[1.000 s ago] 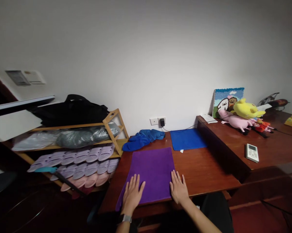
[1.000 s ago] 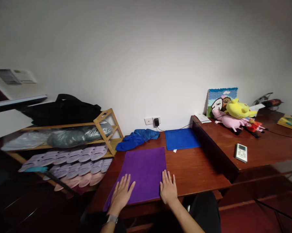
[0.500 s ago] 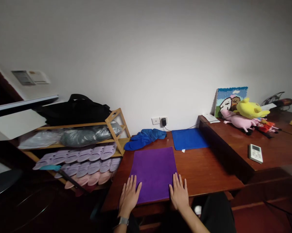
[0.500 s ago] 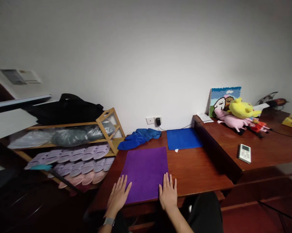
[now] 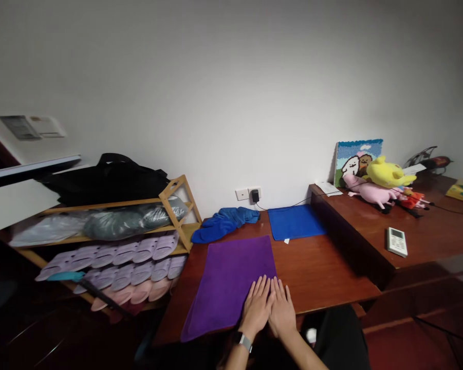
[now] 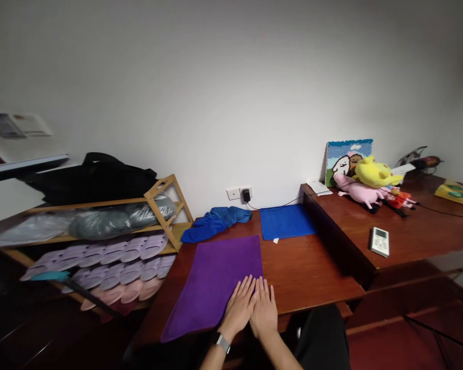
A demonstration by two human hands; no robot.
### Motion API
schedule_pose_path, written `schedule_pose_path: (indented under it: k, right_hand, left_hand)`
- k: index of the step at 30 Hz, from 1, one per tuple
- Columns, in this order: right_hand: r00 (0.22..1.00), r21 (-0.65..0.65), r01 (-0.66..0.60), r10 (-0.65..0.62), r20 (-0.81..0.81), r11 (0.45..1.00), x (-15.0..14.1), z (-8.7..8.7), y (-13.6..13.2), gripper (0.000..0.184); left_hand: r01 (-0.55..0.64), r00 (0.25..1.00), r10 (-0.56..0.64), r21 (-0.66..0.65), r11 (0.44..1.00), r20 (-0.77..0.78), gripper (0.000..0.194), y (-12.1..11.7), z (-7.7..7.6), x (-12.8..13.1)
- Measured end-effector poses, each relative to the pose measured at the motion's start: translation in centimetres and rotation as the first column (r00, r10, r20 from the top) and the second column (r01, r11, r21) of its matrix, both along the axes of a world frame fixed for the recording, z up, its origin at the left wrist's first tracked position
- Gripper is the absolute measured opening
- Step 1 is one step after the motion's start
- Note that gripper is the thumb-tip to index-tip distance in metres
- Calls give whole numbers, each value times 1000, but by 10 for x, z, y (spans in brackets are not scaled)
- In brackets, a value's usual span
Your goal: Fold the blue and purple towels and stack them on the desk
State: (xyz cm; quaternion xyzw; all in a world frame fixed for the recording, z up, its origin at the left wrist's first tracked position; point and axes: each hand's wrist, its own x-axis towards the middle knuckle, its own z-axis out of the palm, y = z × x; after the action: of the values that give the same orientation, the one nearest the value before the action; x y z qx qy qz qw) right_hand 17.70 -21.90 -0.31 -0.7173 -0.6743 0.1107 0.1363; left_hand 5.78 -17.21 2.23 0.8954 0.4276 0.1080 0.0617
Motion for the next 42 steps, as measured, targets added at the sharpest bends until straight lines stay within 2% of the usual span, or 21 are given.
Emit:
schedule_pose_path:
  k: [2,4,7,12,14,16,20,23,25,29,33,36,39,42]
  right_hand:
    - [1000,-1,8,-8,2,1000,0,-1,1,61]
    - [999,8,33,-33,0,999,0,0,1,62]
    - [998,16,58,-58,-2,998,-1,3,1,63]
    - [998,-8,69,-69,12,998,-2,3,1,64]
    - [997,-41,73,-73,15,996,-3,4,2,64]
    - [997,-73,81,-80,12,994,-2,8,3,64]
    - [996,-80,85,-84,21,993,3,27,20,62]
    - [997,-97,68,-66,28,993,8,43,44,61]
    - [998,-103,60,-58,28,993,11,47,60,61]
    - [997,-114,73,-69,38,991,11,40,75,62]
    - [997,-100,69,-67,29,993,11,32,74,63]
    - [998,-91,68,-67,19,994,12,30,74,63]
    - [998,-80,66,-65,17,995,12,29,76,64]
    - [998,-70,64,-62,25,995,12,26,77,64]
  left_hand:
    - [-22,1000,22,-13,1000,-11,61,0,-6,-2]
    - [-69,997,69,-6,998,-25,63,4,-10,-21]
    - [-222,973,222,-6,975,-65,69,16,-12,-68]
    - [-478,869,476,24,878,-135,78,38,-15,-156]
    - [-516,844,517,45,855,-140,78,42,-20,-177]
    - [-514,845,520,74,854,-129,78,43,-24,-186]
    - [-507,850,516,100,856,-111,77,41,-29,-185]
    - [-508,851,518,113,854,-92,76,41,-31,-184]
    - [-499,856,511,125,857,-85,76,42,-33,-185]
    - [-489,860,503,144,861,-89,75,43,-38,-188]
    - [-489,854,506,147,860,-116,74,43,-39,-192]
    - [-482,856,503,165,860,-121,74,47,-34,-189]
    - [-465,875,483,206,861,-43,75,53,-21,-160]
    - [-348,936,350,181,920,19,72,60,-2,-100]
